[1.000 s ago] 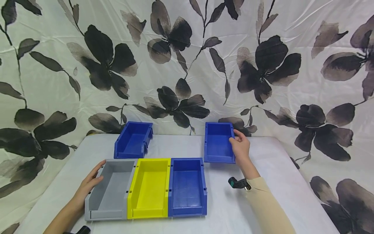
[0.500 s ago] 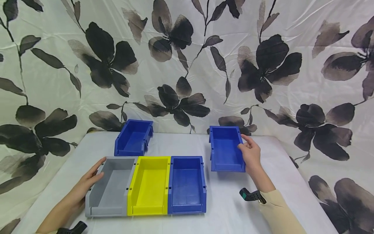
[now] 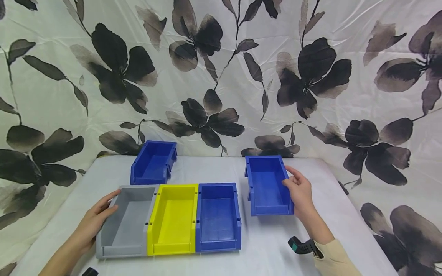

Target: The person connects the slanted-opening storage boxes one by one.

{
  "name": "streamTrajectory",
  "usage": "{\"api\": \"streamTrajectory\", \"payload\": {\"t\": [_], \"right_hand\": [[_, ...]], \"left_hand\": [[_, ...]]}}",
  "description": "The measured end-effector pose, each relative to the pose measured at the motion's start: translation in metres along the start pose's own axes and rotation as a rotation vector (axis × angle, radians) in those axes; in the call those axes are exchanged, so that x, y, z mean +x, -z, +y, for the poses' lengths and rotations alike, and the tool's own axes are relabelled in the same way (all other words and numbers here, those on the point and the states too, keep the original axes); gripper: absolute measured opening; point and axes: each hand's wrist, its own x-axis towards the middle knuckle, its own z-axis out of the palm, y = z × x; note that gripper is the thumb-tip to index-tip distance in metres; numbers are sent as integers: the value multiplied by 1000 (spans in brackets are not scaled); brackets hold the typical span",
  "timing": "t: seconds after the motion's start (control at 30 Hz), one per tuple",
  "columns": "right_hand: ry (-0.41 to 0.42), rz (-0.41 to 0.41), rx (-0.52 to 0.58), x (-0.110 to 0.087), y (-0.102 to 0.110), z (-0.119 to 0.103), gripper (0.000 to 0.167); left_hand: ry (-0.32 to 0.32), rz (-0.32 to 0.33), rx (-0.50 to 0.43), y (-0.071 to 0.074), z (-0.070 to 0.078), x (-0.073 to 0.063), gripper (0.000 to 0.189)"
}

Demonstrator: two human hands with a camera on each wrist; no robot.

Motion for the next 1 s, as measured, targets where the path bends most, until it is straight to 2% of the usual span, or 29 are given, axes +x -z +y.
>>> {"api": "streamTrajectory", "payload": {"t": [0.2, 0.43, 0.67, 1.0], "right_hand": [[27, -14, 14, -18, 3, -4, 55], [-5, -30, 31, -34, 7, -4, 56], [32, -30, 25, -44, 2, 0, 55], [62, -31, 31, -56, -3, 8, 53]], "left_hand": [[-32, -41, 36, 3, 4, -1, 64], [-51, -101, -17, 5, -4, 0, 64], [-76, -71, 6, 5, -13, 1, 64], [-86, -64, 30, 5, -19, 2, 64]]}}
